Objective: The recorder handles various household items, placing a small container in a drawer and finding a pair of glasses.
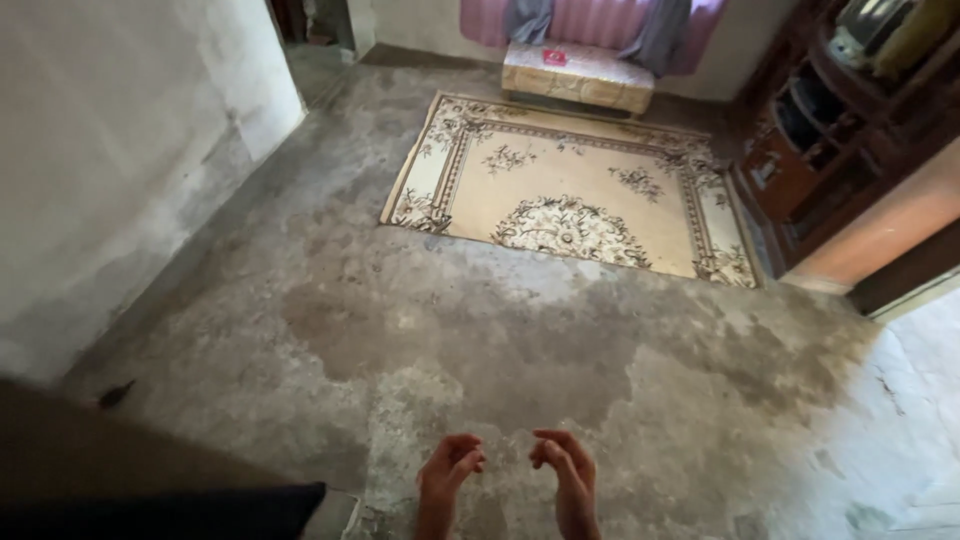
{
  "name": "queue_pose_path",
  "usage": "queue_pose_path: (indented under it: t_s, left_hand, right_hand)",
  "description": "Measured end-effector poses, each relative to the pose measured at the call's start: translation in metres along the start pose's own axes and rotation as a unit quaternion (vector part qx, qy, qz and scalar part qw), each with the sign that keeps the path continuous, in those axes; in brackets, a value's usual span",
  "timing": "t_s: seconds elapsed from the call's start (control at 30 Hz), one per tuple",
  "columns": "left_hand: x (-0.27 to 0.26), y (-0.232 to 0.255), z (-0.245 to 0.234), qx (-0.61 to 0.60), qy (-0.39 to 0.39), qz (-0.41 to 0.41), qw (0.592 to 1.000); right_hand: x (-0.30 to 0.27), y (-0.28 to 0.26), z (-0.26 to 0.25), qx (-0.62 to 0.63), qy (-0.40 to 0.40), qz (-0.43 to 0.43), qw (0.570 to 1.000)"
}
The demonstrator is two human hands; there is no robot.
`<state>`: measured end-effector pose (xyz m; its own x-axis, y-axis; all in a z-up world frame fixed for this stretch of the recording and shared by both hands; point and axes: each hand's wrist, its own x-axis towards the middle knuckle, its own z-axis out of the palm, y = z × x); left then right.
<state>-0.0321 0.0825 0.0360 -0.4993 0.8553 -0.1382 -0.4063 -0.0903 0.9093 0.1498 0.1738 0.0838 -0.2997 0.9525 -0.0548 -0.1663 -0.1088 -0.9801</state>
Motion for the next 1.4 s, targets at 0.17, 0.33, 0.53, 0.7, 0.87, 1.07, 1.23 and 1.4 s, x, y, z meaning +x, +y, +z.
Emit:
queue_pose_path:
  t_s: [0.17, 0.33, 0.53, 0.7, 0.87, 1.07, 1.23, 1.4]
  left_hand:
    - [0.078, 0.04, -0.009, 0.021, -0.043, -0.045, 0.998]
    - [0.169, 0.073, -0.034, 0.042, -0.047, -0.066, 0.996]
    - [0.259, 0.123, -0.054, 0.05, -0.084, -0.026, 0.995]
    - [0.334, 0.112, -0.046, 0.033, -0.074, -0.005, 0.997]
    - [0.418, 0.103, -0.003, 0.047, -0.059, -0.024, 0.997]
    - [0.528, 0.071, 0.062, 0.048, -0.083, -0.005, 0.995]
    - [0.62, 0.076, 0.117, 0.007, -0.09, -0.018, 0.996]
    - [0.697, 0.079, 0.165, -0.024, 0.003, -0.075, 0.997]
  right_hand:
    - [0.071, 0.009, 0.034, -0.008, 0.013, -0.019, 1.0]
    - [0.148, 0.001, 0.097, -0.022, 0.027, 0.002, 0.999]
    - [0.226, 0.001, 0.15, -0.011, 0.026, -0.006, 1.0]
    - [0.295, 0.006, 0.155, -0.023, 0.015, 0.075, 0.997]
    - [0.386, 0.012, 0.139, 0.052, 0.02, 0.061, 0.997]
    - [0.516, -0.008, 0.089, 0.039, 0.026, -0.01, 0.999]
    - [0.625, -0.034, 0.053, 0.013, 0.022, -0.025, 0.999]
    - [0.716, -0.048, 0.034, -0.044, 0.026, -0.058, 0.997]
